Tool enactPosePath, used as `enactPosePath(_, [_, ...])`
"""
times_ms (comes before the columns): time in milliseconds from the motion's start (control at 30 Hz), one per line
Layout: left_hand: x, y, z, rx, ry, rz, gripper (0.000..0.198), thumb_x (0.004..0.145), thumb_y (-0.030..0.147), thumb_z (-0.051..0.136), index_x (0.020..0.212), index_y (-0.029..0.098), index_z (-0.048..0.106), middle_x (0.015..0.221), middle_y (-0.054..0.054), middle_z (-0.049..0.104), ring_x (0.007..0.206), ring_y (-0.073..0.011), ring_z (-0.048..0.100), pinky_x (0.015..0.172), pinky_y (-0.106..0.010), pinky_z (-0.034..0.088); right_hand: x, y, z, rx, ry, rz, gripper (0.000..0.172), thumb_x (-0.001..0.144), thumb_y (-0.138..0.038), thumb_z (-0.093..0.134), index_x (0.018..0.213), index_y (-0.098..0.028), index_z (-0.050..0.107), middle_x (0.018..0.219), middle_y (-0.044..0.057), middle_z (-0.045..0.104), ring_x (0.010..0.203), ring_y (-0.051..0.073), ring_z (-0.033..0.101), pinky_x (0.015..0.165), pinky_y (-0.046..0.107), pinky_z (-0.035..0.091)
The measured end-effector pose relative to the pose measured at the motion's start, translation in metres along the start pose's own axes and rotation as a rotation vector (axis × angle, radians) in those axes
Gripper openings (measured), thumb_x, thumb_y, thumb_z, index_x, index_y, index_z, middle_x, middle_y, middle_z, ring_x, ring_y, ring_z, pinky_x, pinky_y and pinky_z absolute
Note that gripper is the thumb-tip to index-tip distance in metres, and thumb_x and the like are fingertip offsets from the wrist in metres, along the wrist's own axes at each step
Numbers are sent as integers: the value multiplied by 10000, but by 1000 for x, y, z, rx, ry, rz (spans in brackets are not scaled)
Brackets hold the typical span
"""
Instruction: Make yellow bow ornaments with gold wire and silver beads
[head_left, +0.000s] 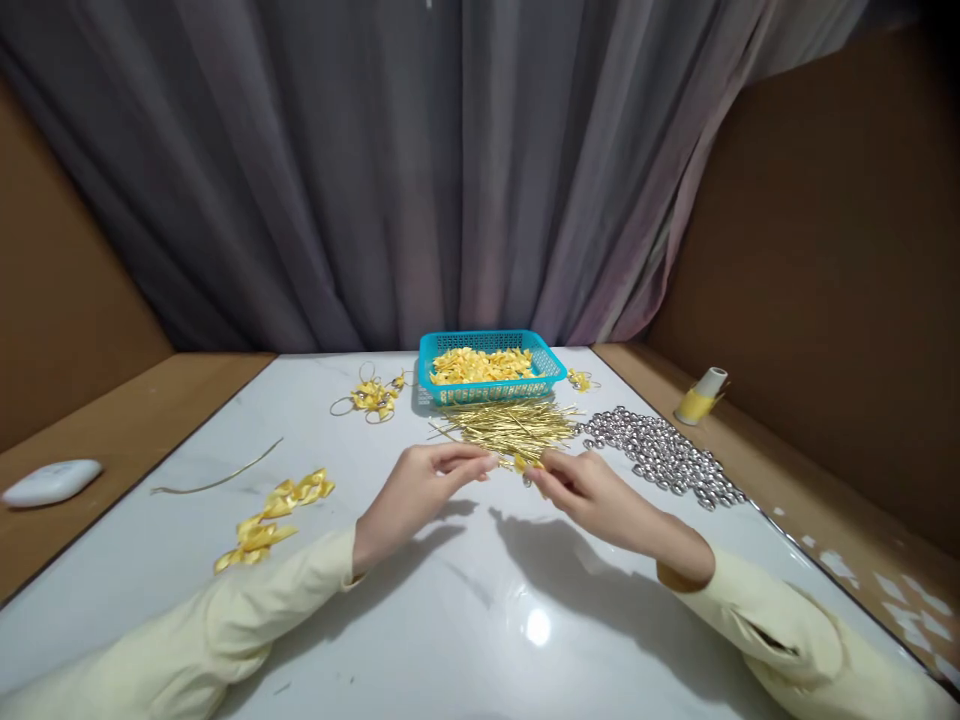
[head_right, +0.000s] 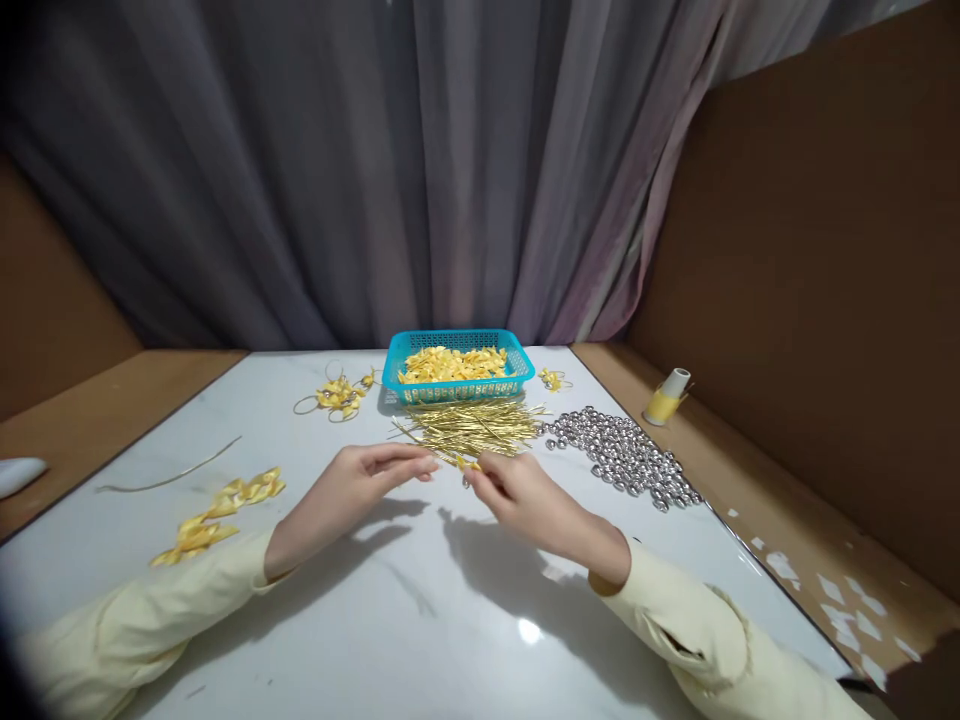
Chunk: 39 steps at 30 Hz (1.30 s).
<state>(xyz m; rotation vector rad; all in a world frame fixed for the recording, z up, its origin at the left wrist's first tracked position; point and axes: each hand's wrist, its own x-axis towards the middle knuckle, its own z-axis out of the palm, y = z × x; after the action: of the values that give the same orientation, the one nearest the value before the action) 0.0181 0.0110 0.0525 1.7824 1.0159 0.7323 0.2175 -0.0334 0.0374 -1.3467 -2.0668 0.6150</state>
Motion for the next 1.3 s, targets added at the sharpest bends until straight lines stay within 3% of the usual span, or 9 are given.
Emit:
enactPosePath(200, [-30,-8,-2,-349,-250,-105,313,822,394,509,817,131,680,867,-74,670,828,-179,562,760,-280,403,11,-23,32,-80,-153,-76,177,887,-272,377,772,-171,465,540,-45,411,447,78,337,444,211,237])
enactPosePath(333, [-35,-25,-7,-586,-239,-175,246,807,346,556,796,117,646,841,-65,644,826,-165,559,769,-269,406,14,-33,37,105,-302,-75,160,877,-294,422,899,-166,517,561,-53,435,474,74,365,460,196,287])
enactPosePath(467, [-33,-43,-10,-692,-220,-229,199,765,321,617,757,124,641,825,-49,632,875,-172,571,834,-285,418,3,-36,24,356,-412,79,219,873,-310,447,1035,-184,525,629,-29,502,517,83,408,475,198,333])
enactPosePath(600, [-33,-55,-8,-714,-174,-288,261,739,355,641,833,111,656,938,-101,648,981,-228,575,888,-330,427,-25,-29,5,511,-454,179,180,860,-322,480,935,-195,582,838,35,575,572,90,473,512,221,386])
enactPosePath(700, [-32,-58,-7,-692,-138,-291,279,730,353,649,853,103,663,965,-119,656,972,-234,588,885,-328,444,-54,-16,-2,649,-277,237,162,853,-299,497,978,-238,581,1192,79,474,684,116,544,640,289,464])
enactPosePath(800, [-31,-59,-6,-680,-115,-293,272,731,346,649,857,107,674,980,-118,662,973,-227,590,875,-310,456,-83,-5,1,709,-92,329,177,843,-299,516,1001,-258,584,1254,91,441,754,158,568,662,317,471])
enactPosePath(867, [-29,-59,-6,-677,-112,-292,268,735,341,647,870,112,679,991,-113,662,978,-221,587,871,-298,458,-98,-2,9,759,-31,405,141,829,-298,541,941,-251,613,1177,89,514,722,162,573,666,323,466])
enactPosePath(1000, [-27,-56,-6,-670,-112,-282,250,745,332,641,873,122,688,1033,-107,650,999,-218,575,860,-285,460,-113,-1,26,873,25,442,135,803,-307,578,788,-200,658,771,78,630,746,204,578,678,333,446])
enactPosePath(1300, [-25,-53,-7,-607,-155,-285,262,755,332,623,869,107,695,1027,-133,654,958,-234,592,834,-301,471,-112,10,38,1093,2,358,156,766,-292,617,787,-176,720,745,69,607,562,147,577,582,299,440])
